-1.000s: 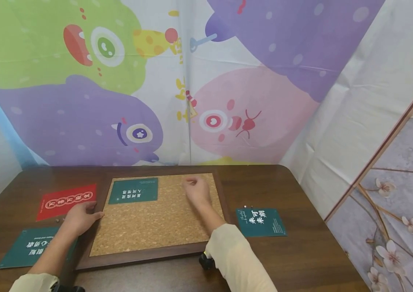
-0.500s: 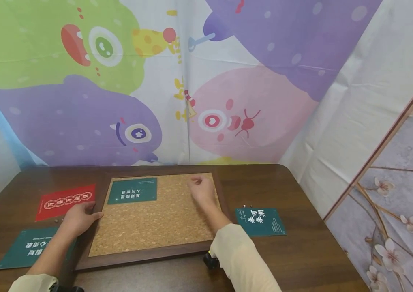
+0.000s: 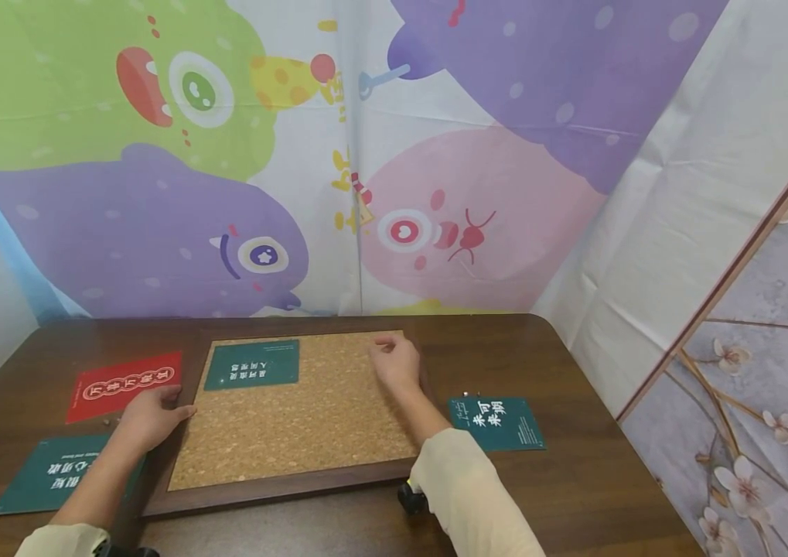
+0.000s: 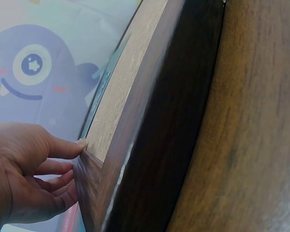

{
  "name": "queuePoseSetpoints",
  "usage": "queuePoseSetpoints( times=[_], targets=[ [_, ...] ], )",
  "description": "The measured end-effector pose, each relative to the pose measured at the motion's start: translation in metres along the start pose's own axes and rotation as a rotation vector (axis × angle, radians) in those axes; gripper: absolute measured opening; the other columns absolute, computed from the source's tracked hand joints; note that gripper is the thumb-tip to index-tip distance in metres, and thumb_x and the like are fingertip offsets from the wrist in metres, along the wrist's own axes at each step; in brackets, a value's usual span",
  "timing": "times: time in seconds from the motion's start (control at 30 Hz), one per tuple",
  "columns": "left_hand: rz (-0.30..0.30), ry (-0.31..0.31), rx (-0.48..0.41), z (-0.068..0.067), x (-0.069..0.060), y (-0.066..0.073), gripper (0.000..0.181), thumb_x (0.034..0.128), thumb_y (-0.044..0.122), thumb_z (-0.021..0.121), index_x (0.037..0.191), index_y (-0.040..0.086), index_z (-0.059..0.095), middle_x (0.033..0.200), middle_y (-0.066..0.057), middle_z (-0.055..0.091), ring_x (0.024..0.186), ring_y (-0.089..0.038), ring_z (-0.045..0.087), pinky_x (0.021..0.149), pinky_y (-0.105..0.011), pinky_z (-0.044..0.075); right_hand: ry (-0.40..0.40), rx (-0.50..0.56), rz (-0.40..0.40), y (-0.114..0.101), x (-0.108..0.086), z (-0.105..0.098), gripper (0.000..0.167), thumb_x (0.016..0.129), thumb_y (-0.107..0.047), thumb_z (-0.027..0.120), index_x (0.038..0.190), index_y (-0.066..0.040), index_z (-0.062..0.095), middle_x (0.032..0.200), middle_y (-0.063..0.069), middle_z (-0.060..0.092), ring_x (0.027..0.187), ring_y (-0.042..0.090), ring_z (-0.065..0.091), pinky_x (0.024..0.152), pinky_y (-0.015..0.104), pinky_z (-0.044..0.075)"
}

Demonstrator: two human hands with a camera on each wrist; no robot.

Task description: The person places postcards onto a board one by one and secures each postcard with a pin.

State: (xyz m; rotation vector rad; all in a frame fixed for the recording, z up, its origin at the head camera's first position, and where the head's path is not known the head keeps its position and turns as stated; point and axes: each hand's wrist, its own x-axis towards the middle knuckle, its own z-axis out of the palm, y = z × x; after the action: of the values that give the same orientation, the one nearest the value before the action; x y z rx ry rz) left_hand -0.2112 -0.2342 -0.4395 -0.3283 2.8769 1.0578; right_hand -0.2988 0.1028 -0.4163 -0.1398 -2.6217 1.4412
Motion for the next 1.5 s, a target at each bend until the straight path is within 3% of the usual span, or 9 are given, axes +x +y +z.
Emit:
queuePoseSetpoints(
  times=[0.6, 0.93, 1.33, 1.5],
  targets=[
    [-0.011, -0.015, 0.008, -0.002, -0.003, 0.002, 0.059, 0.0873, 0.013, 0.061, 0.132, -0.018, 0.037, 0.132, -0.038, 0.042, 0.120, -0.051, 0.042, 0.099, -0.060, 0.037, 0.025, 0.031, 0.041, 0.008, 0.000, -0.016, 0.025, 0.085, -0.018, 0.064, 0.105, -0.002, 0.068, 0.093, 0.011, 0.065, 0.085, 0.022, 0.058, 0.071, 0.030, 0.047],
    [-0.028, -0.021, 0.009, -0.004, -0.004, 0.005, 0.060, 0.0873, 0.014, 0.061, 0.133, -0.017, 0.036, 0.132, -0.038, 0.041, 0.120, -0.051, 0.041, 0.099, -0.060, 0.037, 0.044, 0.002, 0.069, 0.019, 0.006, -0.023, 0.025, 0.085, -0.020, 0.063, 0.104, -0.005, 0.069, 0.099, 0.011, 0.065, 0.093, 0.024, 0.059, 0.083, 0.037, 0.048],
    [-0.009, -0.022, 0.010, -0.003, -0.002, 0.002, 0.060, 0.0877, 0.013, 0.061, 0.132, -0.018, 0.036, 0.132, -0.038, 0.041, 0.121, -0.052, 0.040, 0.100, -0.060, 0.036, 0.060, -0.015, 0.049, 0.027, 0.006, -0.036, 0.024, 0.084, -0.019, 0.064, 0.101, -0.003, 0.068, 0.097, 0.013, 0.067, 0.091, 0.024, 0.059, 0.077, 0.035, 0.049],
    [-0.002, -0.022, 0.005, -0.003, -0.002, 0.002, 0.060, 0.0877, 0.013, 0.061, 0.132, -0.019, 0.036, 0.132, -0.039, 0.040, 0.119, -0.052, 0.041, 0.099, -0.060, 0.036, 0.051, -0.022, 0.079, 0.034, 0.007, -0.046, 0.025, 0.085, -0.021, 0.063, 0.103, -0.004, 0.067, 0.097, 0.011, 0.064, 0.090, 0.022, 0.057, 0.072, 0.029, 0.047]
  ],
)
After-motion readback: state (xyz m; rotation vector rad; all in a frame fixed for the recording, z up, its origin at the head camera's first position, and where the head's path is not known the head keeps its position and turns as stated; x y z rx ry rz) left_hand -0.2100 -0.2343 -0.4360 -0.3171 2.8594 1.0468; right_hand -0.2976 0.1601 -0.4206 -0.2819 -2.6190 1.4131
